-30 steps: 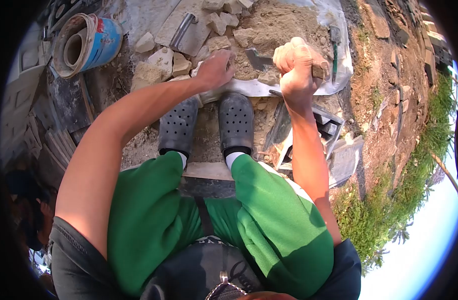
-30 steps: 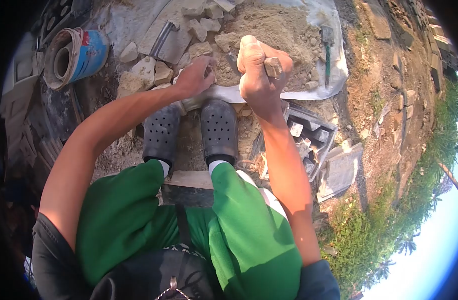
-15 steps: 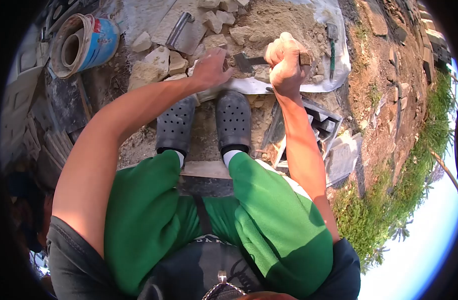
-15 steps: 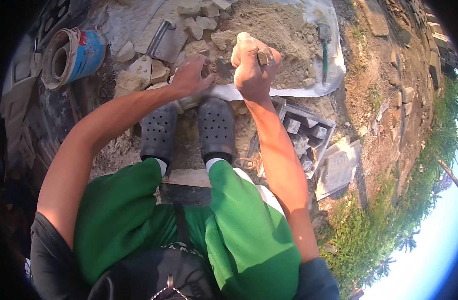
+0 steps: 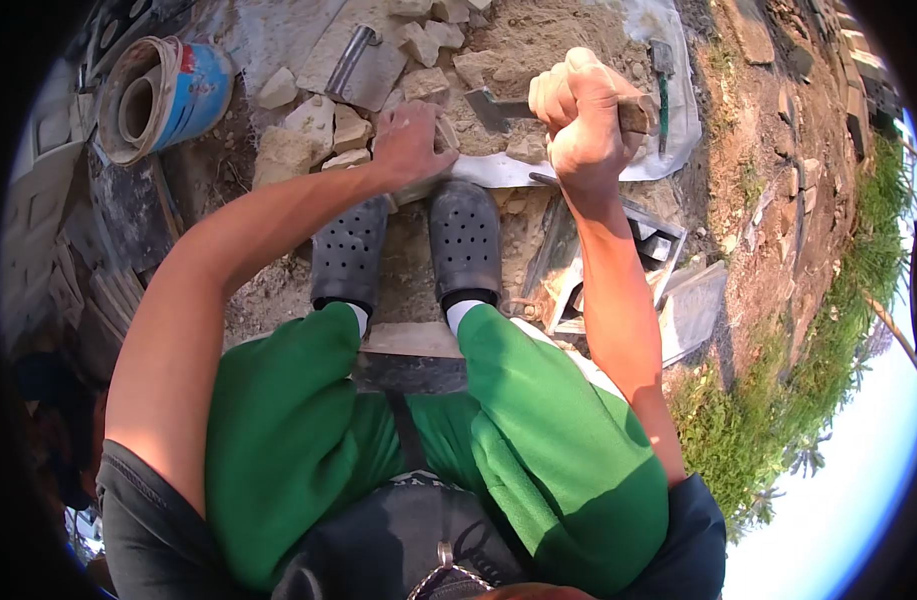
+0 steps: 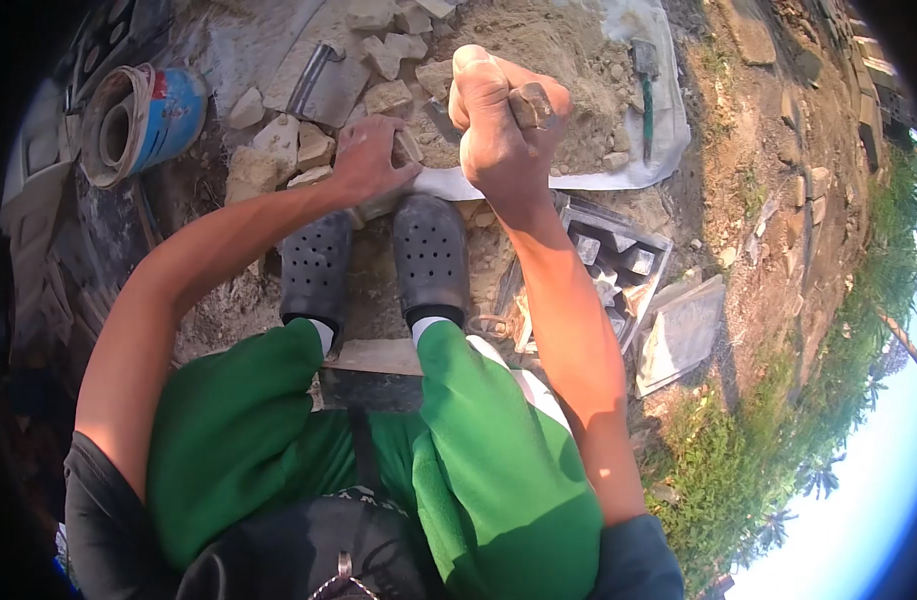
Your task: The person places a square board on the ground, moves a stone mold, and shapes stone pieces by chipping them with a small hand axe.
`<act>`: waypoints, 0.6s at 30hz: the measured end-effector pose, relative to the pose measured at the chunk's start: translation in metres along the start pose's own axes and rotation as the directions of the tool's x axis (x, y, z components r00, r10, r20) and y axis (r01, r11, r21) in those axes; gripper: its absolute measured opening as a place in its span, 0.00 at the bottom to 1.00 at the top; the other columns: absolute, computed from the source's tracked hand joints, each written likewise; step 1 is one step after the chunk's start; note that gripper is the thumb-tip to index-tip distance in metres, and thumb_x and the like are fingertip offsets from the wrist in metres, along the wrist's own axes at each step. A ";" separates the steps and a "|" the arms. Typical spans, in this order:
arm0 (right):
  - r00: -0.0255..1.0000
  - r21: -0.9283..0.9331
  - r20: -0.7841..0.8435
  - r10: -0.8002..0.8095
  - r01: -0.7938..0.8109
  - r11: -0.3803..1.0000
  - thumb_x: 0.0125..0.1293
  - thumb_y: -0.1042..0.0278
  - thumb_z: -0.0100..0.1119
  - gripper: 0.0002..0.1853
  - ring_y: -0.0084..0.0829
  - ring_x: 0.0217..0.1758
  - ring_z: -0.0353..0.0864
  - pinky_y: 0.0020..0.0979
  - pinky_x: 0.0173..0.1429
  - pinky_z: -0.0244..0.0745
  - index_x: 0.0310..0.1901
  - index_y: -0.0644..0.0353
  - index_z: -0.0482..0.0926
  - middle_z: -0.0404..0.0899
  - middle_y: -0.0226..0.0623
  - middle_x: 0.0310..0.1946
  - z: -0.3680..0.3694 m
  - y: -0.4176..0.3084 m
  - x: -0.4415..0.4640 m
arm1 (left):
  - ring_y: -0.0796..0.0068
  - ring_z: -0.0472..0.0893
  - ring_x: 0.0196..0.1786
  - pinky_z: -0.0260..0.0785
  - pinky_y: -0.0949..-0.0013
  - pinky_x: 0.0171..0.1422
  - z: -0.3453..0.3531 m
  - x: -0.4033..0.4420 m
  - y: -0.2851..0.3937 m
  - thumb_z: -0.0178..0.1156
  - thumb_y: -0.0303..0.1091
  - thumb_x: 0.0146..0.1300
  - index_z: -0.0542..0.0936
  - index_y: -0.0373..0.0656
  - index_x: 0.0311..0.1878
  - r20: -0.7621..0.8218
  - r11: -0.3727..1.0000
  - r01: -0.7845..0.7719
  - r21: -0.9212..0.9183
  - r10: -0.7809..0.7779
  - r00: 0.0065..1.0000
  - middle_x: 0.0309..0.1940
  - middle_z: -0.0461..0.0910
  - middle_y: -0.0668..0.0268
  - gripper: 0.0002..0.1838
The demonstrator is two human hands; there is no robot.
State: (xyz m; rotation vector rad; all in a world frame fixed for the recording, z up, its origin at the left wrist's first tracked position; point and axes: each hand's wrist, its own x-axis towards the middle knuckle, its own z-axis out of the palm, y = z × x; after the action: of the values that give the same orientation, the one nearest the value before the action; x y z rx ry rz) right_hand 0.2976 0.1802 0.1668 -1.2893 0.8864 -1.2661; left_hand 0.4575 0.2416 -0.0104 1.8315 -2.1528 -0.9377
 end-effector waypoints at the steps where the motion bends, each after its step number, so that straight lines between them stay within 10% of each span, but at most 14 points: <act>1: 1.000 0.058 -0.002 -0.020 0.020 0.998 0.69 0.72 0.48 0.21 0.18 0.16 0.56 0.26 0.21 0.50 0.16 0.64 0.62 0.60 0.26 0.13 0.003 -0.006 -0.002 | 0.56 0.67 0.65 0.53 0.51 0.70 -0.001 0.000 0.001 0.67 0.53 0.52 0.69 0.41 0.61 -0.002 1.000 0.004 -0.003 -0.004 1.000 0.56 0.71 0.56 0.38; 6: 0.998 -0.287 0.008 -0.063 0.063 0.956 0.70 0.65 0.48 0.23 0.19 0.15 0.55 0.30 0.21 0.50 0.15 0.61 0.62 0.59 0.26 0.11 0.004 0.038 -0.015 | 0.56 0.68 0.64 0.52 0.52 0.70 -0.002 0.001 0.002 0.69 0.52 0.50 0.70 0.42 0.60 0.013 0.999 0.044 0.002 -0.044 0.999 0.56 0.72 0.54 0.37; 11: 0.997 0.048 -0.034 0.069 -0.067 0.997 0.70 0.68 0.49 0.23 0.17 0.16 0.55 0.26 0.21 0.47 0.15 0.62 0.61 0.58 0.25 0.12 0.011 0.002 -0.004 | 0.56 0.68 0.63 0.52 0.52 0.69 -0.003 0.000 0.002 0.69 0.53 0.50 0.71 0.42 0.59 0.007 0.999 0.048 0.011 -0.048 0.999 0.56 0.72 0.54 0.37; 18: 0.997 -0.156 -0.039 0.063 -0.068 0.985 0.71 0.67 0.47 0.23 0.19 0.15 0.56 0.28 0.22 0.51 0.16 0.63 0.62 0.59 0.26 0.12 0.011 0.035 -0.014 | 0.58 0.70 0.62 0.52 0.51 0.68 -0.002 -0.001 0.000 0.68 0.55 0.50 0.71 0.42 0.59 -0.009 0.997 0.051 0.063 -0.051 0.999 0.54 0.73 0.55 0.37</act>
State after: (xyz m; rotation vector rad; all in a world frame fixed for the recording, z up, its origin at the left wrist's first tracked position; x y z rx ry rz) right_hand 0.3116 0.1909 0.1316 -1.3541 1.0620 -1.1881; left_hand 0.4587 0.2420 -0.0083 1.9245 -2.1649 -0.8818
